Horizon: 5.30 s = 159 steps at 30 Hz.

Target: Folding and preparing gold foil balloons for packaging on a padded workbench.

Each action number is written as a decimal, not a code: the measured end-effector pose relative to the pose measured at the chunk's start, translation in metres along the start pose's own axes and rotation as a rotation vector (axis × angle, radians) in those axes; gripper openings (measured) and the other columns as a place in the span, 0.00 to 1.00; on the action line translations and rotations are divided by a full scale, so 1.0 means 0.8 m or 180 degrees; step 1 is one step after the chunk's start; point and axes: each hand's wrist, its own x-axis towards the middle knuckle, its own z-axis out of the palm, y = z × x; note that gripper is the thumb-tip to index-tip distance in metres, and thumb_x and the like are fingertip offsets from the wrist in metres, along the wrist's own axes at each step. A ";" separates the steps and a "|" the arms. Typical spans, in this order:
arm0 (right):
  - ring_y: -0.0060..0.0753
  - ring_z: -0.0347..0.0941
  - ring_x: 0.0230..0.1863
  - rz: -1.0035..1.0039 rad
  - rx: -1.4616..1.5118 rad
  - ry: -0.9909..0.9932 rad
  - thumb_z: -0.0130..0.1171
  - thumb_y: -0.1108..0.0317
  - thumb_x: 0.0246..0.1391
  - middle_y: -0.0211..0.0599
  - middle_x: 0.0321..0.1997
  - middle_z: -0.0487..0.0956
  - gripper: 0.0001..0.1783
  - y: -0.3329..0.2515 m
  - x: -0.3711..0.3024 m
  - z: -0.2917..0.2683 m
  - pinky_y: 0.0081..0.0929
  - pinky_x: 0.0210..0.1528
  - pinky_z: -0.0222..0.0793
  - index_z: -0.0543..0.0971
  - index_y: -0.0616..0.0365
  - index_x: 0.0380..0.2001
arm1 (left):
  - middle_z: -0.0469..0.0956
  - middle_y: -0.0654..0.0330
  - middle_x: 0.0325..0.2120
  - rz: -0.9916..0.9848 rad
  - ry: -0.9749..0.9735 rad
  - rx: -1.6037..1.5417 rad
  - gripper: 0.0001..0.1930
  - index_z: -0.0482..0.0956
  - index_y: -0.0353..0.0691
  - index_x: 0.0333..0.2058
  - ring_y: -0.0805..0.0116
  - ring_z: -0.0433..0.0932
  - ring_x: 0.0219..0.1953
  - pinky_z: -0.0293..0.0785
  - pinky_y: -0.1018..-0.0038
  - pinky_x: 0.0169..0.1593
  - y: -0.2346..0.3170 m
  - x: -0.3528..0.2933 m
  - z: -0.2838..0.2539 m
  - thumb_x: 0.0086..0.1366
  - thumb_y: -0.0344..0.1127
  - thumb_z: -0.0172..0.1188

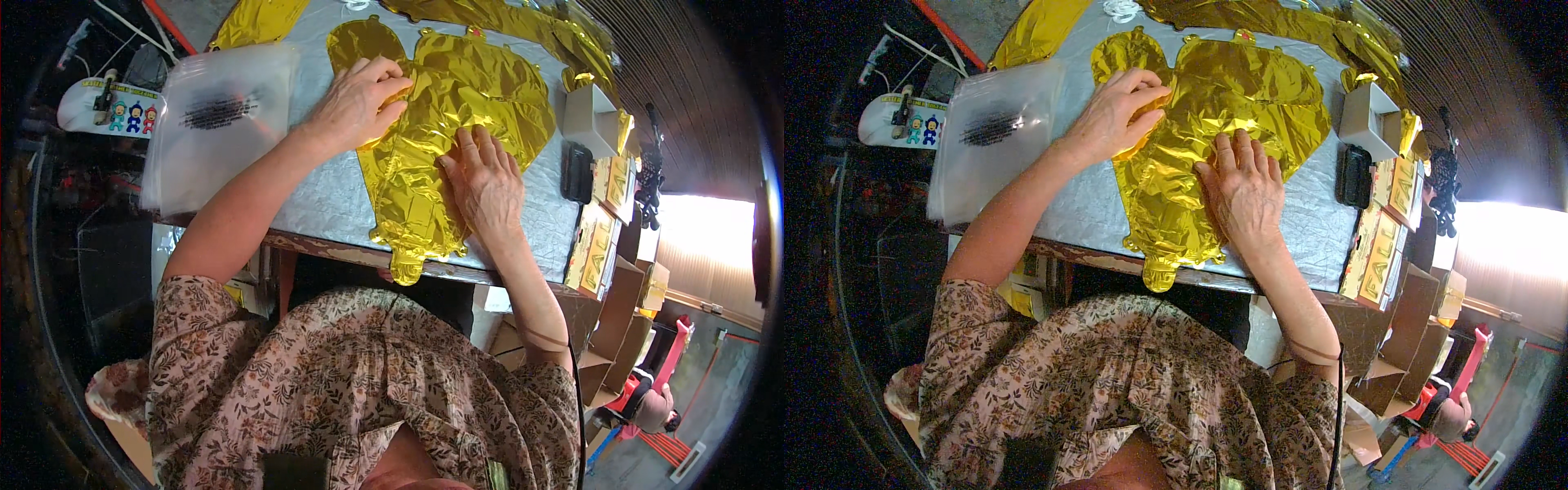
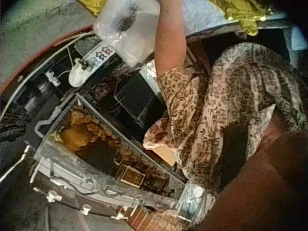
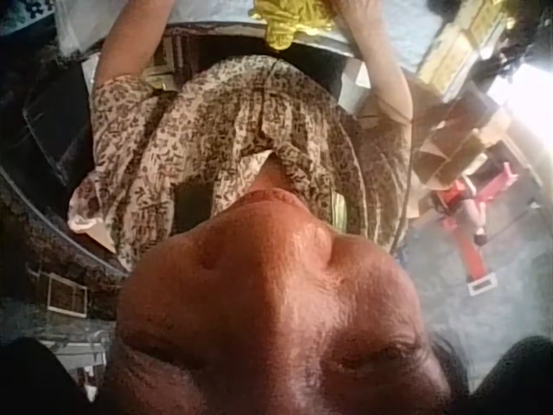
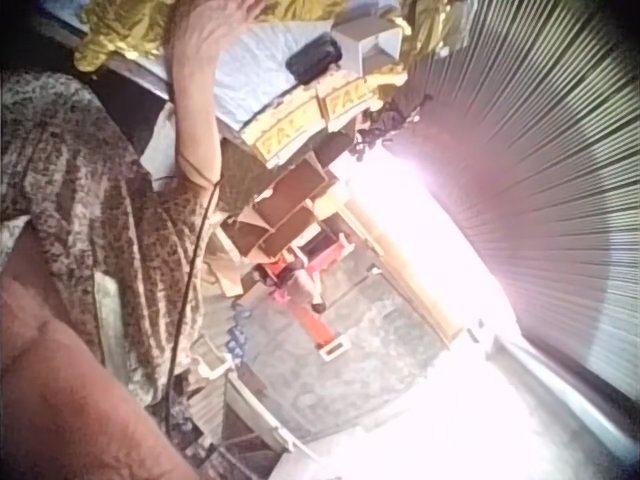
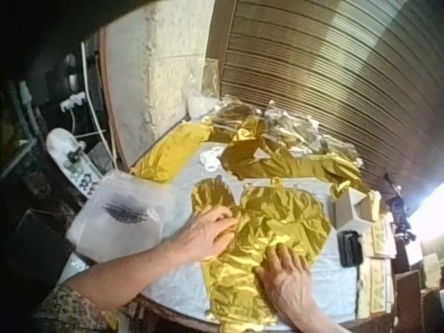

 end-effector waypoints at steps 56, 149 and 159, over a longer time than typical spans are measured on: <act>0.47 0.64 0.71 -0.0074 0.0392 0.0172 0.53 0.51 0.68 0.40 0.70 0.71 0.26 0.000 -0.008 0.031 0.53 0.69 0.59 0.73 0.48 0.65 | 0.83 0.50 0.38 -0.2395 0.0654 -0.0032 0.30 0.75 0.34 0.47 0.61 0.84 0.34 0.79 0.68 0.42 0.030 -0.013 -0.026 0.54 0.48 0.77; 0.53 0.53 0.78 -0.1236 0.1749 -0.0575 0.56 0.45 0.64 0.36 0.78 0.60 0.26 -0.037 -0.028 -0.044 0.70 0.75 0.44 0.79 0.36 0.62 | 0.81 0.50 0.48 0.0375 -0.0003 -0.0022 0.32 0.83 0.35 0.45 0.47 0.77 0.51 0.73 0.58 0.57 0.000 0.050 0.007 0.54 0.57 0.74; 0.40 0.51 0.80 -0.1429 0.0859 -0.1077 0.50 0.49 0.68 0.25 0.79 0.60 0.32 -0.047 -0.026 -0.030 0.63 0.79 0.36 0.64 0.37 0.74 | 0.81 0.50 0.48 0.0313 -0.0102 -0.0093 0.32 0.83 0.34 0.45 0.47 0.77 0.52 0.72 0.57 0.57 0.001 0.051 0.003 0.54 0.58 0.74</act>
